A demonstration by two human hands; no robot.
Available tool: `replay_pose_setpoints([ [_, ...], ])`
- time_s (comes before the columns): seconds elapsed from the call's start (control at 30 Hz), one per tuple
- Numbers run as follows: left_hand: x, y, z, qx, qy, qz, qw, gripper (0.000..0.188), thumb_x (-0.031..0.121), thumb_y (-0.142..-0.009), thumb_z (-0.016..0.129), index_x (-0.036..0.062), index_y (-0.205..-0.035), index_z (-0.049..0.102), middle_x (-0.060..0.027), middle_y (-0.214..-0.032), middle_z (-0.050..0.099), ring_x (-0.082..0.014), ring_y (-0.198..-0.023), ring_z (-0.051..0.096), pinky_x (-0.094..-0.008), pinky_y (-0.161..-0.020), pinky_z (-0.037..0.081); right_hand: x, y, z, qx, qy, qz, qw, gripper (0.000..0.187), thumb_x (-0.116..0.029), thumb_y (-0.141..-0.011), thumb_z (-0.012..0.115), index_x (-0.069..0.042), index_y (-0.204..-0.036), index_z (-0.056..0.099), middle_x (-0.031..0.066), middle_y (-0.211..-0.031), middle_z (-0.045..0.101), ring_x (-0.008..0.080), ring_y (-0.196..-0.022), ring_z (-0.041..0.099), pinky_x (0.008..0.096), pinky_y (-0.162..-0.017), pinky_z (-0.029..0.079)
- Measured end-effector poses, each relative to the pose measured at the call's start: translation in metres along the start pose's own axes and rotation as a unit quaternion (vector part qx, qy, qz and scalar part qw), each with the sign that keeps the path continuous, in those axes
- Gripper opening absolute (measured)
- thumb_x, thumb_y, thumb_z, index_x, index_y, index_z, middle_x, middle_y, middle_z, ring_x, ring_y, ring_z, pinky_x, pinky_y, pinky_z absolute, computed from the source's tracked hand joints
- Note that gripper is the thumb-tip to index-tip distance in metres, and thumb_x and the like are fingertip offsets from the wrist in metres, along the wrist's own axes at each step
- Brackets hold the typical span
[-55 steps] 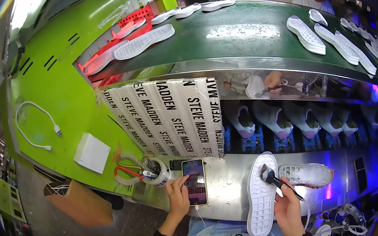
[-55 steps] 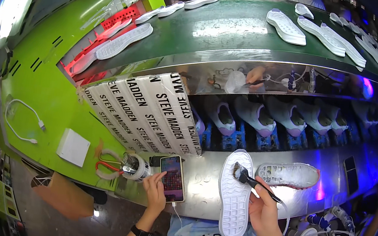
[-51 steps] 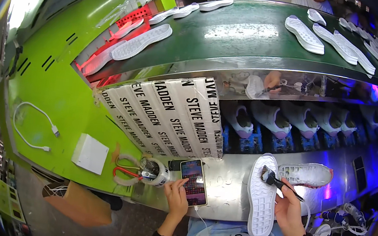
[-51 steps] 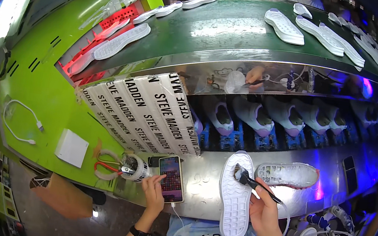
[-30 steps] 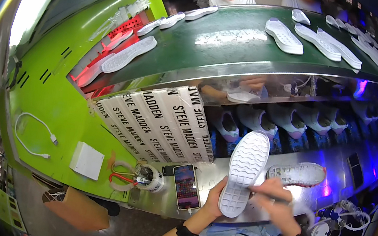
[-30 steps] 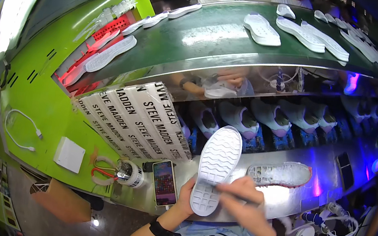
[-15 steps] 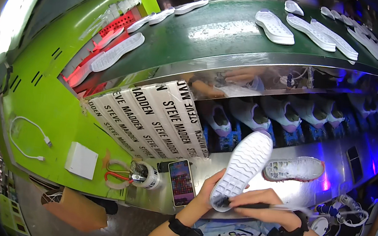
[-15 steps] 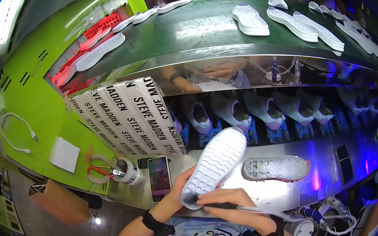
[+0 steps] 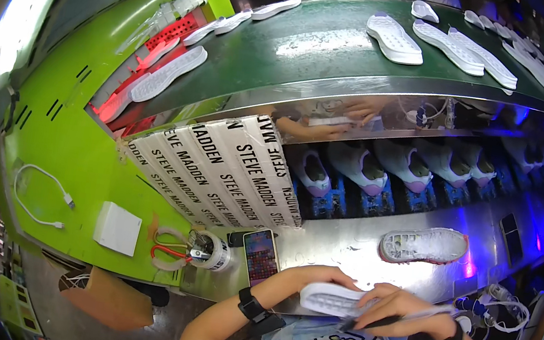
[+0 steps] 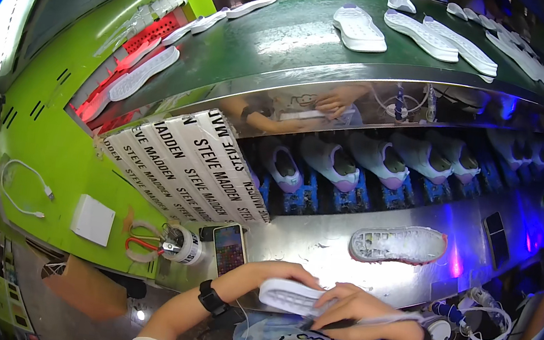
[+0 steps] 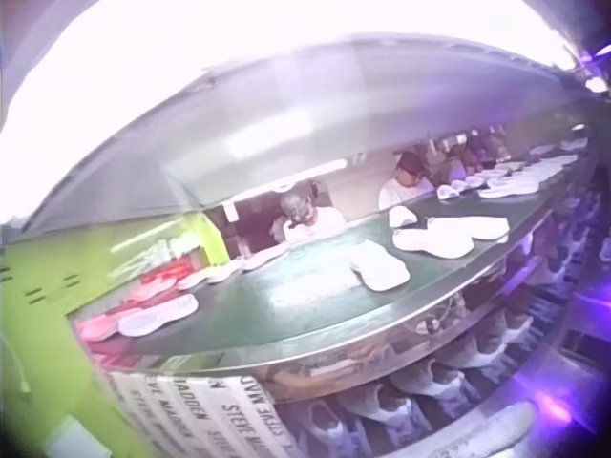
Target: The person scrubs the white soles of shoes using a brush and a cleaning solution. They repeatedly pick up shoes from a green conveyor belt, scrub the soles, and place them back on the belt. The process is repetitive and focuses on cleaning the bottom of the footwear.
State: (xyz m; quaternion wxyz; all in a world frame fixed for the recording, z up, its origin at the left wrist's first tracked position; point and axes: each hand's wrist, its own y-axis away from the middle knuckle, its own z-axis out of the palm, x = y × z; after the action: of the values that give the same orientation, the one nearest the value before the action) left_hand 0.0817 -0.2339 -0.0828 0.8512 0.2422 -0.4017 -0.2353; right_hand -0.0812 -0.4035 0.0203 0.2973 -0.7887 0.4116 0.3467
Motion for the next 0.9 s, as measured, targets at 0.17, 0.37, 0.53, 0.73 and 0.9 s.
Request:
replay_pose_setpoints([
  [0.17, -0.055, -0.024, 0.014, -0.352, 0.477, 0.351, 0.724, 0.07, 0.051, -0.093, 0.036, 0.0002, -0.142, 0.032, -0.0197, -0.148, 0.033, -0.0365, -0.135, 0.032, -0.0496, -0.114, 0.018, -0.012, -0.005, -0.002, 0.256, -0.168, 0.151, 0.94, 0.025, 0.002, -0.072, 0.072, -0.002, -0.096, 0.073, 0.0122, -0.093, 0.07, 0.0179, -0.086, 0.066, 0.0288, -0.08, 0.052],
  [0.37, -0.076, -0.031, 0.029, -0.205, 0.414, 0.392, 0.795, 0.072, 0.05, -0.091, 0.034, 0.0002, -0.144, 0.028, -0.0178, -0.142, 0.04, -0.0385, -0.122, 0.047, -0.0503, -0.1, 0.042, -0.003, -0.035, 0.021, 0.401, 0.079, 0.102, 0.907, 0.021, -0.007, -0.073, 0.072, -0.002, -0.093, 0.07, 0.0124, -0.08, 0.068, 0.0225, -0.072, 0.064, 0.0332, -0.07, 0.05],
  [0.53, -0.041, -0.017, 0.046, -0.12, 0.454, 0.462, 0.752, 0.069, 0.047, -0.091, 0.039, 0.0071, -0.146, 0.028, -0.0125, -0.146, 0.037, -0.0322, -0.114, 0.049, -0.0464, -0.098, 0.043, -0.001, -0.033, 0.055, 0.309, -0.078, 0.119, 0.94, 0.019, -0.006, -0.076, 0.069, -0.005, -0.095, 0.071, 0.0102, -0.085, 0.07, 0.0198, -0.079, 0.066, 0.0312, -0.072, 0.05],
  [0.73, -0.023, -0.001, 0.043, -0.096, 0.487, 0.426, 0.756, 0.068, 0.043, -0.089, 0.043, -0.0006, -0.141, 0.033, -0.0212, -0.133, 0.047, -0.0334, -0.11, 0.051, -0.0432, -0.098, 0.043, -0.025, -0.032, 0.053, 0.19, -0.13, 0.073, 0.97, 0.019, -0.009, -0.082, 0.067, -0.003, -0.1, 0.07, 0.0116, -0.092, 0.07, 0.0213, -0.088, 0.067, 0.0309, -0.083, 0.051],
  [0.9, -0.015, 0.01, 0.03, -0.156, 0.395, 0.398, 0.813, 0.067, 0.041, -0.091, 0.037, -0.0043, -0.141, 0.032, -0.0208, -0.134, 0.047, -0.0317, -0.111, 0.056, -0.0395, -0.096, 0.047, -0.018, -0.025, 0.034, 0.082, -0.269, 0.204, 0.938, 0.018, -0.011, -0.091, 0.06, 0.002, -0.098, 0.069, 0.009, -0.087, 0.071, 0.0119, -0.073, 0.067, 0.0238, -0.069, 0.054],
])
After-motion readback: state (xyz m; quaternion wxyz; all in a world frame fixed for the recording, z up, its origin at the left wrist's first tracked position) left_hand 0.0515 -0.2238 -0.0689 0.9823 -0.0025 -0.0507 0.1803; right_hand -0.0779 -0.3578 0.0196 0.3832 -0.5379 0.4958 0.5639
